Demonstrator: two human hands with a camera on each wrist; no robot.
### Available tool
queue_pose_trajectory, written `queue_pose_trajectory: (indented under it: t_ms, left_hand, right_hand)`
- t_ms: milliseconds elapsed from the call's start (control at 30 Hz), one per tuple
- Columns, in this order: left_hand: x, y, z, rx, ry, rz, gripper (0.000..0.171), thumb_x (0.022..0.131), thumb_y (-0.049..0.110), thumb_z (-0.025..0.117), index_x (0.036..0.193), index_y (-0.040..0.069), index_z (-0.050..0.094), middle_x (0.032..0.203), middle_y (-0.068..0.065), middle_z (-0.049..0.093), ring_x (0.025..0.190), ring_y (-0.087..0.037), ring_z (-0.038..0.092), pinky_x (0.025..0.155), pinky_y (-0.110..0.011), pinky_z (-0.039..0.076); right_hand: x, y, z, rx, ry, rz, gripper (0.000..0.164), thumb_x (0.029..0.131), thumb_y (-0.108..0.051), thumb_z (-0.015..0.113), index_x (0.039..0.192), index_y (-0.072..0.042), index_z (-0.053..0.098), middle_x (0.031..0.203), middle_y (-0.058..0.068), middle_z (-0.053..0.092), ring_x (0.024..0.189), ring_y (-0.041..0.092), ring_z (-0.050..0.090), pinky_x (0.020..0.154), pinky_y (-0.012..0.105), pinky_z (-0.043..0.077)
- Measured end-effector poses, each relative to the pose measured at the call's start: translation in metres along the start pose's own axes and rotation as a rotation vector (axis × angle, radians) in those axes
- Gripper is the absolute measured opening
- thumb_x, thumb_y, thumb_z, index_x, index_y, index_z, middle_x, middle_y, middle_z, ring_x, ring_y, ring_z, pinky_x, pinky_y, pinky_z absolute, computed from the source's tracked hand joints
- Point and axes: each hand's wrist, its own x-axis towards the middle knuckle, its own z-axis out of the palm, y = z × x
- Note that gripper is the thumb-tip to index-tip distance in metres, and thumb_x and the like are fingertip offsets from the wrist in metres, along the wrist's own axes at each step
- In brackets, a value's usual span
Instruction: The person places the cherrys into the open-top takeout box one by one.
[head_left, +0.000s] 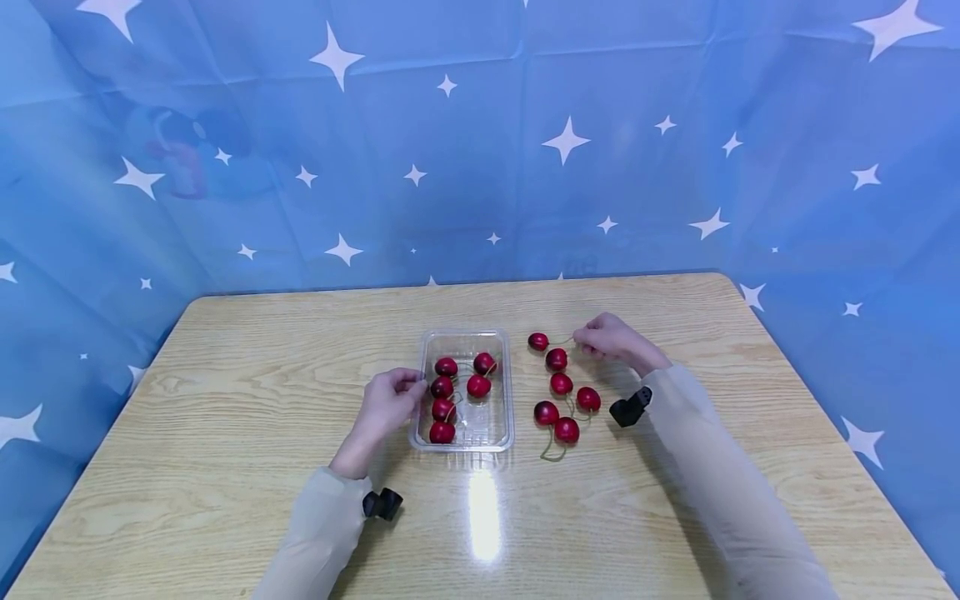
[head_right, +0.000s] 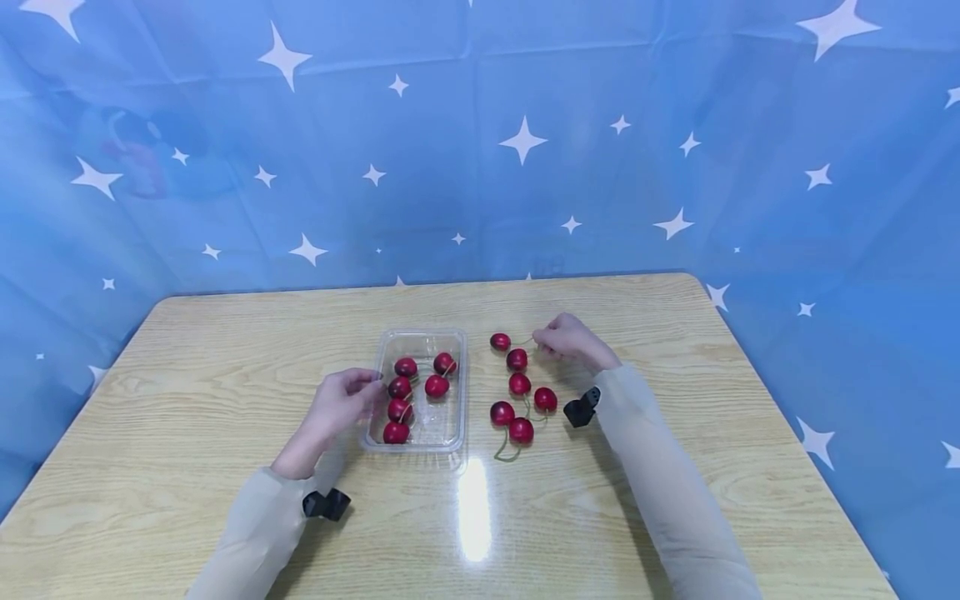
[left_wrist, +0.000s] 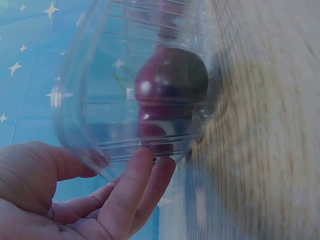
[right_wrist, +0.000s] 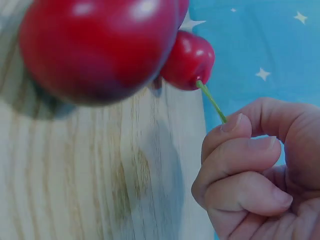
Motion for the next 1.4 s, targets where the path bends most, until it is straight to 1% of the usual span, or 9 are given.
queue_pose_trajectory:
  t_ms: [167, 400, 500, 700, 867, 967, 1200, 1400]
  left_hand:
    - [0.000, 0.001, 0.000, 0.002, 0.002, -0.002, 0.022, 0.090, 0.003, 0.057, 0.108, -0.010, 0.062, 0.088, -0.019, 0.063, 0.066, -0.016, 0.059, 0.061, -0.028, 0.056]
    - [-0.001, 0.002, 0.000, -0.003, 0.002, -0.011, 0.023, 0.090, 0.004, 0.058, 0.109, -0.010, 0.061, 0.090, -0.019, 0.063, 0.068, -0.019, 0.061, 0.062, -0.028, 0.057]
    - [-0.001, 0.002, 0.000, -0.003, 0.001, -0.005, 0.023, 0.090, 0.003, 0.057, 0.109, -0.010, 0.061, 0.090, -0.020, 0.063, 0.069, -0.020, 0.062, 0.063, -0.029, 0.057]
    - [0.000, 0.001, 0.000, 0.009, 0.004, -0.003, 0.024, 0.091, 0.003, 0.057, 0.110, -0.010, 0.061, 0.091, -0.020, 0.063, 0.071, -0.022, 0.063, 0.062, -0.027, 0.057]
    - [-0.001, 0.001, 0.000, 0.012, 0.001, 0.004, 0.024, 0.091, 0.003, 0.057, 0.110, -0.010, 0.061, 0.092, -0.020, 0.063, 0.073, -0.024, 0.063, 0.061, -0.027, 0.056]
    - [-0.001, 0.000, 0.000, 0.011, 0.001, 0.004, 0.024, 0.091, 0.003, 0.058, 0.110, -0.010, 0.061, 0.093, -0.021, 0.063, 0.074, -0.025, 0.063, 0.062, -0.027, 0.057]
    - [-0.001, -0.001, 0.001, 0.011, 0.003, 0.005, 0.024, 0.091, 0.003, 0.058, 0.110, -0.010, 0.061, 0.093, -0.021, 0.063, 0.074, -0.025, 0.063, 0.062, -0.027, 0.057]
    - [0.000, 0.000, 0.001, -0.013, 0.002, -0.007, 0.024, 0.091, 0.003, 0.058, 0.110, -0.010, 0.061, 0.093, -0.021, 0.063, 0.073, -0.024, 0.063, 0.062, -0.027, 0.057]
  right_hand:
    - [-0.001, 0.001, 0.002, 0.022, -0.008, 0.001, 0.023, 0.088, -0.014, 0.045, 0.068, -0.004, 0.050, 0.052, -0.003, 0.040, 0.043, 0.007, 0.027, 0.042, 0.020, 0.024]
    - [0.002, 0.006, 0.007, 0.034, 0.001, 0.014, 0.024, 0.086, -0.015, 0.044, 0.062, -0.009, 0.049, 0.051, -0.003, 0.044, 0.042, 0.007, 0.025, 0.041, 0.019, 0.022]
    - [0.001, 0.007, 0.008, 0.052, -0.007, 0.001, 0.025, 0.086, -0.014, 0.045, 0.061, -0.011, 0.049, 0.052, -0.002, 0.045, 0.042, 0.007, 0.026, 0.041, 0.019, 0.022]
    - [-0.001, 0.009, 0.008, 0.126, -0.040, -0.021, 0.023, 0.085, -0.013, 0.045, 0.062, -0.010, 0.049, 0.053, -0.002, 0.046, 0.042, 0.007, 0.029, 0.040, 0.019, 0.021]
    - [-0.003, 0.012, 0.008, 0.193, -0.080, -0.041, 0.021, 0.084, -0.009, 0.042, 0.064, -0.009, 0.049, 0.053, -0.002, 0.045, 0.042, 0.006, 0.030, 0.039, 0.017, 0.020]
    - [-0.006, 0.012, 0.007, 0.232, -0.090, -0.059, 0.021, 0.084, -0.007, 0.041, 0.064, -0.009, 0.048, 0.053, -0.003, 0.044, 0.042, 0.005, 0.029, 0.038, 0.017, 0.019]
    - [-0.014, 0.008, 0.006, 0.312, -0.105, -0.108, 0.025, 0.088, -0.010, 0.043, 0.064, -0.010, 0.047, 0.055, -0.004, 0.045, 0.042, 0.004, 0.030, 0.039, 0.016, 0.021]
    - [-0.024, 0.001, 0.006, 0.357, -0.119, -0.135, 0.027, 0.091, -0.010, 0.044, 0.064, -0.010, 0.047, 0.055, -0.004, 0.046, 0.042, 0.004, 0.031, 0.039, 0.016, 0.022]
